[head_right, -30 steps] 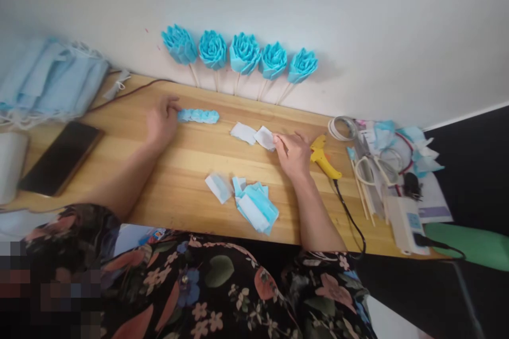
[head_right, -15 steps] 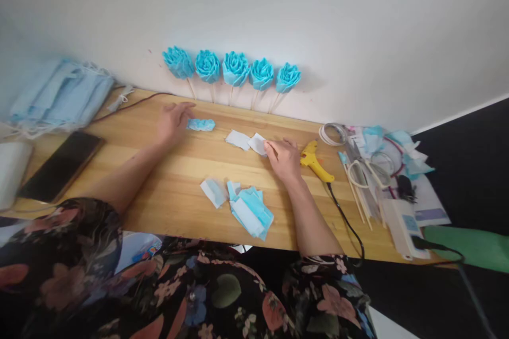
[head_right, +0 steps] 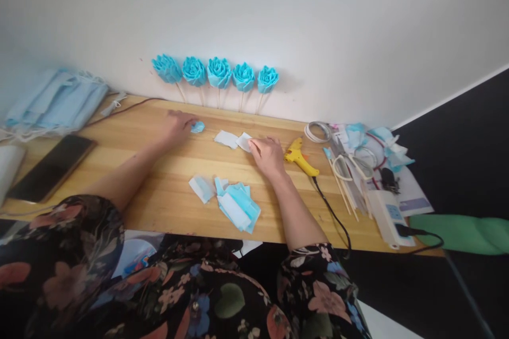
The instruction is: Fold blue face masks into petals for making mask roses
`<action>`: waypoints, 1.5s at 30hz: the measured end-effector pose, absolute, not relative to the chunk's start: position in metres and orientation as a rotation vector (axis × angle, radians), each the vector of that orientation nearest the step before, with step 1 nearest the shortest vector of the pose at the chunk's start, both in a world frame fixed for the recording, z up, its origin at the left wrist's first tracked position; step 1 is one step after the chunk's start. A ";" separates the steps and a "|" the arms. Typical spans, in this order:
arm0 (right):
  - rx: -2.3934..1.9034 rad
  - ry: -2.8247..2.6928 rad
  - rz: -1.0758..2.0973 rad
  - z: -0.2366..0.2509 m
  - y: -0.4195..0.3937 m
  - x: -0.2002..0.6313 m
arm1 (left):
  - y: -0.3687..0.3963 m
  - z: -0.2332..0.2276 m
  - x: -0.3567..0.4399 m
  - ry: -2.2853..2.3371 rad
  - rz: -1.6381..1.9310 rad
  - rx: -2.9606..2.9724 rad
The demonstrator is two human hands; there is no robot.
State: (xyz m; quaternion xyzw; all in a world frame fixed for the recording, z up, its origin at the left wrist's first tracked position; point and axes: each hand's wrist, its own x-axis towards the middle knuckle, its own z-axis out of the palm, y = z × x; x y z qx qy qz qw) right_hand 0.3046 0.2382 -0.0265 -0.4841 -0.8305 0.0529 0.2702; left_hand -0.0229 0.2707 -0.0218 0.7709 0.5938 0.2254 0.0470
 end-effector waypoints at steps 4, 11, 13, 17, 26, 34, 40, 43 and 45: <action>-1.280 -2.248 0.116 -0.026 0.237 0.302 | 0.270 -0.020 -0.026 1.767 0.699 2.352; -1.272 -2.203 -0.038 -0.019 0.233 0.297 | 0.254 -0.023 -0.032 1.709 1.175 2.158; -1.283 -2.174 -0.091 -0.014 0.229 0.295 | 0.247 -0.022 -0.033 1.732 1.262 2.114; -1.258 -2.145 -0.155 -0.004 0.218 0.288 | 0.235 -0.015 -0.034 1.699 1.341 2.057; -1.233 -2.560 -0.031 0.034 0.241 0.227 | 0.213 -0.002 -0.021 1.708 1.616 1.394; -1.281 -2.759 0.136 0.017 0.300 0.153 | 0.201 -0.005 -0.002 1.079 1.296 1.066; -1.294 -2.593 0.370 0.004 0.305 0.148 | 0.198 -0.007 0.001 0.931 0.997 0.845; -1.214 -2.351 0.554 0.017 0.294 0.158 | 0.197 -0.003 -0.001 0.872 0.946 0.763; -1.113 -2.182 0.691 0.026 0.282 0.167 | 0.196 -0.001 -0.002 0.848 0.923 0.712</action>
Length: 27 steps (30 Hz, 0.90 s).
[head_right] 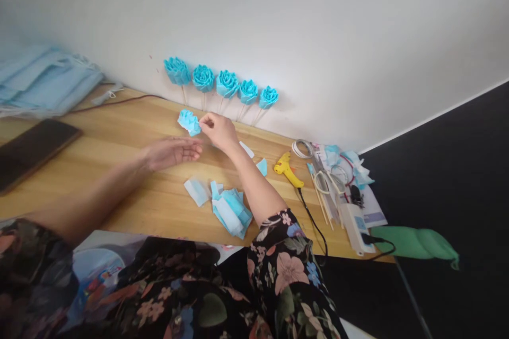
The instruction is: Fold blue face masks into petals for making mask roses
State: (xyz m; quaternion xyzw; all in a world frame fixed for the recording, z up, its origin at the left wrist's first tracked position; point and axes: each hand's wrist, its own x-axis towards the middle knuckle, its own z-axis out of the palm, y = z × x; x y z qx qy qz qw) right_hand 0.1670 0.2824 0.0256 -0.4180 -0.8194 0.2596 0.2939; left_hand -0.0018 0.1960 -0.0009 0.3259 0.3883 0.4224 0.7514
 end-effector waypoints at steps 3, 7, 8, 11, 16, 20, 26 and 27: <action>-1.030 -2.018 0.805 0.033 0.264 0.181 | 0.195 0.001 -0.002 0.783 0.936 0.679; -1.013 -1.961 0.797 0.031 0.245 0.195 | 0.194 0.004 -0.002 0.718 0.988 0.725; -1.022 -1.957 0.785 0.030 0.242 0.197 | 0.194 0.004 -0.002 0.732 0.992 0.740; -1.047 -1.961 0.740 0.027 0.237 0.200 | 0.195 0.003 -0.002 0.855 1.030 0.823; -1.005 -1.911 0.906 0.018 0.236 0.204 | 0.198 -0.004 0.001 1.107 1.097 1.006; -0.996 -1.777 1.113 0.007 0.238 0.210 | 0.197 -0.006 0.004 1.148 1.078 1.087; -0.957 -1.838 1.144 0.004 0.232 0.209 | 0.193 -0.005 0.009 1.165 1.059 1.158; -0.960 -1.842 1.142 0.005 0.231 0.208 | 0.192 -0.006 0.009 1.163 1.059 1.168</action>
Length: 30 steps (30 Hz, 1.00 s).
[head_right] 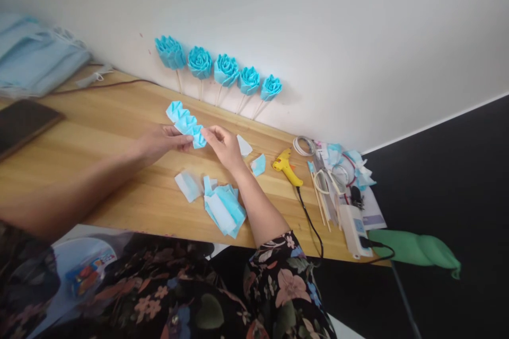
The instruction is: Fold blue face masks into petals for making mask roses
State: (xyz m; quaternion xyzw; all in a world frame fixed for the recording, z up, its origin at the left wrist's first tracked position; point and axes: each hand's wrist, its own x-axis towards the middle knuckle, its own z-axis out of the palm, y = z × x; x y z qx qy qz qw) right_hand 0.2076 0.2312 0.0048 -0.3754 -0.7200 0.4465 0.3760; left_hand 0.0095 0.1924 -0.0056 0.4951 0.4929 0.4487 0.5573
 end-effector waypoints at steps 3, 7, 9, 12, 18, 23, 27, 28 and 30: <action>-0.999 -1.856 1.101 0.005 0.229 0.206 | 0.192 -0.006 0.010 1.159 1.060 1.214; -0.984 -1.881 1.065 0.002 0.231 0.207 | 0.192 -0.006 0.009 1.149 1.070 1.274; -0.975 -1.904 1.044 0.001 0.233 0.209 | 0.193 -0.006 0.008 1.144 1.081 1.277; -0.976 -1.947 0.950 0.006 0.230 0.214 | 0.194 -0.006 0.007 1.158 1.078 1.276; -0.931 -2.169 0.395 0.022 0.213 0.227 | 0.192 -0.003 0.009 1.183 1.058 1.323; -0.864 -2.332 0.219 0.017 0.216 0.231 | 0.189 -0.001 0.012 1.159 1.018 1.419; -0.847 -2.392 0.184 0.015 0.221 0.232 | 0.186 -0.002 0.013 1.142 1.017 1.480; -0.839 -2.403 0.184 0.015 0.222 0.232 | 0.186 -0.003 0.013 1.142 1.018 1.493; -0.828 -2.410 0.197 0.014 0.222 0.233 | 0.186 -0.004 0.013 1.150 1.022 1.505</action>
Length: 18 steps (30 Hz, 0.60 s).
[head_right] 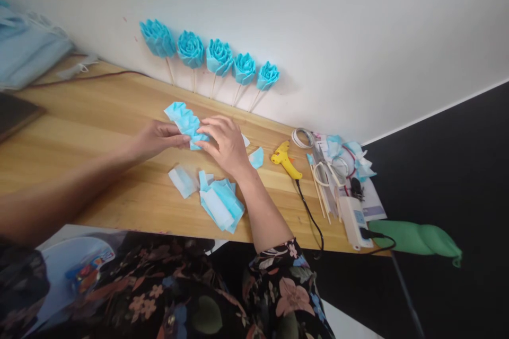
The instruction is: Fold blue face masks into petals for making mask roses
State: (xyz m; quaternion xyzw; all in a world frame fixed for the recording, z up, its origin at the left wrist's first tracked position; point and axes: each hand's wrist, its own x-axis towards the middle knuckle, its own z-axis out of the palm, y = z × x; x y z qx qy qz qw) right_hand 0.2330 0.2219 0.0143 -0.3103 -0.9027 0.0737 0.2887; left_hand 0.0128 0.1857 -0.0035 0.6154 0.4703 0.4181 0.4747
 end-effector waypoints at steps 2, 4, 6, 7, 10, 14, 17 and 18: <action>-0.824 -2.395 0.220 0.013 0.222 0.233 | 0.185 -0.004 0.013 1.161 1.031 1.491; -0.814 -2.375 0.253 0.012 0.221 0.234 | 0.185 -0.004 0.013 1.168 1.039 1.474; -0.809 -2.357 0.294 0.011 0.220 0.233 | 0.186 -0.004 0.013 1.164 1.050 1.473; -0.818 -2.352 0.316 0.011 0.220 0.233 | 0.186 -0.004 0.013 1.159 1.054 1.477; -0.840 -2.347 0.383 0.010 0.219 0.232 | 0.187 -0.006 0.013 1.144 1.065 1.493; -0.817 -2.362 0.443 0.008 0.219 0.230 | 0.187 -0.007 0.013 1.108 1.067 1.516; -0.820 -2.387 0.472 0.007 0.220 0.230 | 0.188 -0.008 0.013 1.075 1.070 1.542; -0.826 -2.398 0.478 0.007 0.220 0.229 | 0.188 -0.008 0.013 1.073 1.075 1.557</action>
